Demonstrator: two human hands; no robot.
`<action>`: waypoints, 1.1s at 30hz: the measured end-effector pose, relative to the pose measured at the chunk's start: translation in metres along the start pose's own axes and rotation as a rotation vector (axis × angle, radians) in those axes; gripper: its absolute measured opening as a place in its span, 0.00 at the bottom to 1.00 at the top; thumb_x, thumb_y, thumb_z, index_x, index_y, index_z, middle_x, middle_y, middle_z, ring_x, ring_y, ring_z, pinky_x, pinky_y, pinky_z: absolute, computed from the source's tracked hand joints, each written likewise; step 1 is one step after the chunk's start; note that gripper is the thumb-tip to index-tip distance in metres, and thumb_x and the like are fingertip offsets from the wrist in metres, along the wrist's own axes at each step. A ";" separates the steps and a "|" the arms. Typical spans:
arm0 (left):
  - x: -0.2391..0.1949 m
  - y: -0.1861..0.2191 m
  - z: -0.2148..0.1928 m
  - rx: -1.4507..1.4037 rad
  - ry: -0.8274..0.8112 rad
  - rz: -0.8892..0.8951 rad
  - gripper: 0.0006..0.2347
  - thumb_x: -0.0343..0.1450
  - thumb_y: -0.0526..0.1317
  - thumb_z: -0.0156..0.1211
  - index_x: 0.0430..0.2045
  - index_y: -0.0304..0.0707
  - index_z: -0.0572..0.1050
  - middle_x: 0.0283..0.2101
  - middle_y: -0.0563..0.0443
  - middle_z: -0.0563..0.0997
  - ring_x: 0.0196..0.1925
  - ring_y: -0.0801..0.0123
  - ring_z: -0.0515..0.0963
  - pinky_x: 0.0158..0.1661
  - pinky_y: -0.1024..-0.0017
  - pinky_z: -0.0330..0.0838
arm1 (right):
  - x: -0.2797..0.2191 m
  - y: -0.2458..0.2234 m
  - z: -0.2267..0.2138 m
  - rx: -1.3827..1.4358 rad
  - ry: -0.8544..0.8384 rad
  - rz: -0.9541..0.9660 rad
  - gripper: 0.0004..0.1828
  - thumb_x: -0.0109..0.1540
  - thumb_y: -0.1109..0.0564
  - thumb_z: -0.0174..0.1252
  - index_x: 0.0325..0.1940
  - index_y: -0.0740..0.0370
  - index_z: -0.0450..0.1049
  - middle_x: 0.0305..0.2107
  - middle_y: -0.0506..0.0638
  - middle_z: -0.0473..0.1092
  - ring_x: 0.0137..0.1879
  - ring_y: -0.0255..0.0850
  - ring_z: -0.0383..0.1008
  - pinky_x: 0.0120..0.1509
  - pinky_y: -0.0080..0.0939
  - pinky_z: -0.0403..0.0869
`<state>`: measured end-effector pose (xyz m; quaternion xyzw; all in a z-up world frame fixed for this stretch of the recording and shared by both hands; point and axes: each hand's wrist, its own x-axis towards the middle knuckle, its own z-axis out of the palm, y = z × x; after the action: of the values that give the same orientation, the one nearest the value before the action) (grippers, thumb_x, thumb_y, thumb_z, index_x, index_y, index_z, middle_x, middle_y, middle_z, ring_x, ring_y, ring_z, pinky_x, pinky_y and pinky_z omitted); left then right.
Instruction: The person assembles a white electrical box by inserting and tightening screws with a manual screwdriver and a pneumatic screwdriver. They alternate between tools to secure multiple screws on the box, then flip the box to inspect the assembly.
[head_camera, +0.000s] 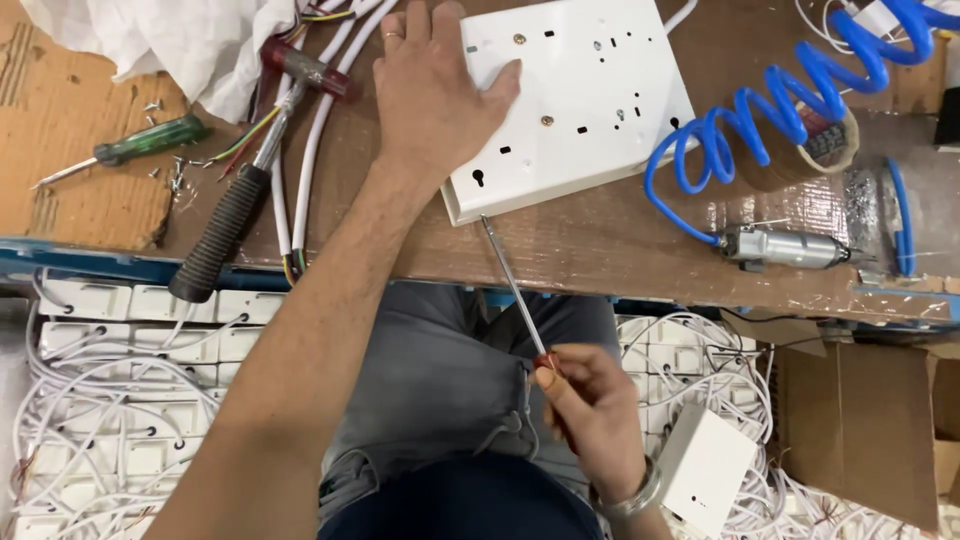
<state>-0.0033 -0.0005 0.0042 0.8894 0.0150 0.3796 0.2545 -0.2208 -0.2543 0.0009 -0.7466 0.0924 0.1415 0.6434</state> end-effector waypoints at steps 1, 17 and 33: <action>0.000 -0.001 -0.001 -0.001 0.000 0.000 0.24 0.67 0.50 0.75 0.44 0.29 0.72 0.48 0.39 0.70 0.51 0.49 0.69 0.37 0.49 0.74 | -0.005 -0.002 0.005 0.000 0.001 -0.001 0.15 0.57 0.65 0.65 0.46 0.74 0.75 0.27 0.60 0.80 0.16 0.38 0.69 0.16 0.33 0.65; -0.001 -0.003 0.003 0.073 -0.063 -0.031 0.27 0.69 0.55 0.72 0.48 0.26 0.72 0.49 0.37 0.70 0.53 0.48 0.68 0.39 0.49 0.74 | 0.000 0.002 -0.002 -0.130 -0.001 -0.112 0.15 0.58 0.61 0.65 0.47 0.69 0.76 0.30 0.55 0.80 0.23 0.35 0.74 0.22 0.30 0.70; 0.001 -0.005 0.002 0.030 -0.015 0.023 0.26 0.64 0.53 0.78 0.42 0.32 0.71 0.42 0.40 0.70 0.47 0.51 0.69 0.35 0.52 0.73 | 0.020 0.029 -0.014 0.463 -0.294 0.147 0.14 0.66 0.60 0.56 0.53 0.73 0.69 0.30 0.59 0.73 0.14 0.34 0.61 0.11 0.31 0.57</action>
<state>-0.0007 0.0032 0.0013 0.8959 0.0085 0.3756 0.2370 -0.2095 -0.2717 -0.0309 -0.5424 0.0819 0.2696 0.7915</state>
